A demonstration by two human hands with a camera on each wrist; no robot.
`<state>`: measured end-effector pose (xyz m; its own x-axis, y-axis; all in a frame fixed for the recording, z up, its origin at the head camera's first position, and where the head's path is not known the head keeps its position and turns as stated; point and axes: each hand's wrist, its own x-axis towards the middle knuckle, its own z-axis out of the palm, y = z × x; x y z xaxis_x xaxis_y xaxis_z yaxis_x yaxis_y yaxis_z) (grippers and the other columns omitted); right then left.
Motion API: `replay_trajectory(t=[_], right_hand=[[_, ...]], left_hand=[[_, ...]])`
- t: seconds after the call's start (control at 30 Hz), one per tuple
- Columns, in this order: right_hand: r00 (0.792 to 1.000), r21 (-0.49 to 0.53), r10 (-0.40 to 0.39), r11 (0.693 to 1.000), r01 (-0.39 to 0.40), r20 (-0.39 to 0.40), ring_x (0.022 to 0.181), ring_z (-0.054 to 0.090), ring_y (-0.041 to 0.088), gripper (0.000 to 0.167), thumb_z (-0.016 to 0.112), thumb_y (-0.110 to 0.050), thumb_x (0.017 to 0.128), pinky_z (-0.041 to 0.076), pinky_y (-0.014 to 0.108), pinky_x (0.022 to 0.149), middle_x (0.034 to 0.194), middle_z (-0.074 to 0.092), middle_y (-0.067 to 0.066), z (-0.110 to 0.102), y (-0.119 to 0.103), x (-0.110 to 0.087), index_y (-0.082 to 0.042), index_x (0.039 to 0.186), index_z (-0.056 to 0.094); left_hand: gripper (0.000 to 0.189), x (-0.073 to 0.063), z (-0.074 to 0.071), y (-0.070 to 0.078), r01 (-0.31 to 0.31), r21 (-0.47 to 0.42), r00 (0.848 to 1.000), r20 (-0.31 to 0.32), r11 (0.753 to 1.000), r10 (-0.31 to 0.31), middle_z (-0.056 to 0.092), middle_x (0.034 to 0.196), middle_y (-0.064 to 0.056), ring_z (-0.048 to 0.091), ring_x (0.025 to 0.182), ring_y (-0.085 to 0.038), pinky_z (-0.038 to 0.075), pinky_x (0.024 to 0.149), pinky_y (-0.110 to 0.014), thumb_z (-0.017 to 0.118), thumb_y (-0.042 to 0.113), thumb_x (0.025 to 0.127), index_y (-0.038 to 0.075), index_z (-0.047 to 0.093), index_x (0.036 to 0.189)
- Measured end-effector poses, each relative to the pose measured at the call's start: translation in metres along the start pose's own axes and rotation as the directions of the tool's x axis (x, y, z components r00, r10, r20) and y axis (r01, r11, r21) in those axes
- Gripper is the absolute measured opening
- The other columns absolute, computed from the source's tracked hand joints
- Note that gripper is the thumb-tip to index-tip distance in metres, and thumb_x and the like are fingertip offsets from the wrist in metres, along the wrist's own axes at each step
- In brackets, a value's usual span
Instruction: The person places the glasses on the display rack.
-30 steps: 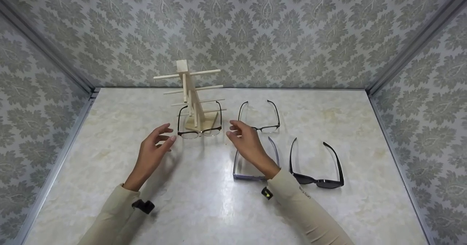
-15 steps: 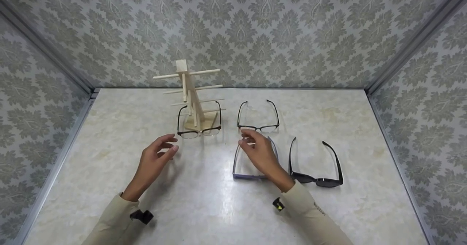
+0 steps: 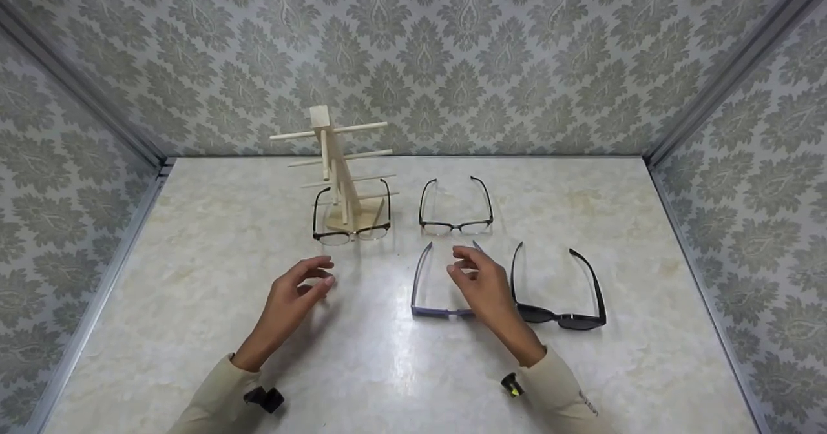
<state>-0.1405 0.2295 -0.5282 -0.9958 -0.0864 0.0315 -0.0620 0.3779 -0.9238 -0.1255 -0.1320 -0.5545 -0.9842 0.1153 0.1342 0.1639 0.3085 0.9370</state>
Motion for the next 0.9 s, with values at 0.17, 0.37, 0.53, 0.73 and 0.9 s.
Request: replay_trajectory(t=[0.17, 0.37, 0.53, 0.73, 0.9], right_hand=[[1.000, -0.032, 0.019, 0.999, -0.020, -0.013, 0.127, 0.070, 0.033, 0.039, 0.074, -0.010, 0.108, 0.055, 0.015, 0.094, 0.141, 0.070, 0.023, -0.009, 0.006, -0.012, 0.005, 0.143, 0.068], [0.999, -0.109, 0.027, 0.994, -0.030, -0.028, 0.130, 0.068, 0.035, 0.041, 0.073, -0.013, 0.108, 0.056, 0.015, 0.094, 0.142, 0.069, 0.022, -0.019, 0.012, -0.025, 0.003, 0.146, 0.067], [0.997, -0.113, 0.007, 0.993, -0.016, -0.076, 0.128, 0.069, 0.036, 0.040, 0.075, -0.009, 0.107, 0.055, 0.013, 0.094, 0.140, 0.070, 0.021, -0.022, 0.013, -0.034, 0.002, 0.144, 0.069], [0.988, -0.074, -0.059, 0.996, 0.049, -0.142, 0.123, 0.070, 0.026, 0.037, 0.077, 0.000, 0.103, 0.056, 0.015, 0.098, 0.135, 0.072, 0.021, -0.023, 0.010, -0.046, 0.005, 0.139, 0.070], [0.990, -0.070, -0.070, 0.996, 0.061, -0.126, 0.131, 0.066, 0.021, 0.041, 0.078, 0.002, 0.101, 0.056, 0.023, 0.105, 0.143, 0.068, 0.022, -0.021, 0.010, -0.055, 0.007, 0.141, 0.069]], left_hand=[[0.045, -0.003, 0.009, -0.002, -0.015, -0.022, 0.999, 0.038, 1.000, 0.016, 0.070, 0.134, -0.024, 0.073, 0.117, -0.033, 0.065, 0.085, -0.034, 0.077, 0.019, 0.107, -0.002, 0.066, 0.144], [0.045, -0.004, 0.019, -0.004, -0.045, -0.022, 0.996, 0.080, 0.999, 0.047, 0.069, 0.137, -0.024, 0.072, 0.118, -0.037, 0.065, 0.084, -0.034, 0.076, 0.019, 0.107, -0.003, 0.065, 0.145], [0.043, -0.004, 0.029, -0.003, -0.057, -0.038, 0.993, 0.101, 0.998, 0.061, 0.070, 0.135, -0.025, 0.072, 0.116, -0.037, 0.065, 0.084, -0.034, 0.076, 0.017, 0.107, -0.004, 0.066, 0.143], [0.045, -0.005, 0.044, -0.001, -0.023, -0.075, 0.988, 0.149, 0.997, 0.034, 0.069, 0.136, -0.023, 0.072, 0.117, -0.034, 0.064, 0.090, -0.035, 0.076, 0.017, 0.107, -0.004, 0.065, 0.145], [0.045, -0.007, 0.055, 0.002, -0.019, -0.072, 0.983, 0.180, 0.997, 0.031, 0.070, 0.137, -0.020, 0.071, 0.118, -0.035, 0.063, 0.091, -0.036, 0.076, 0.019, 0.107, -0.002, 0.065, 0.145]])
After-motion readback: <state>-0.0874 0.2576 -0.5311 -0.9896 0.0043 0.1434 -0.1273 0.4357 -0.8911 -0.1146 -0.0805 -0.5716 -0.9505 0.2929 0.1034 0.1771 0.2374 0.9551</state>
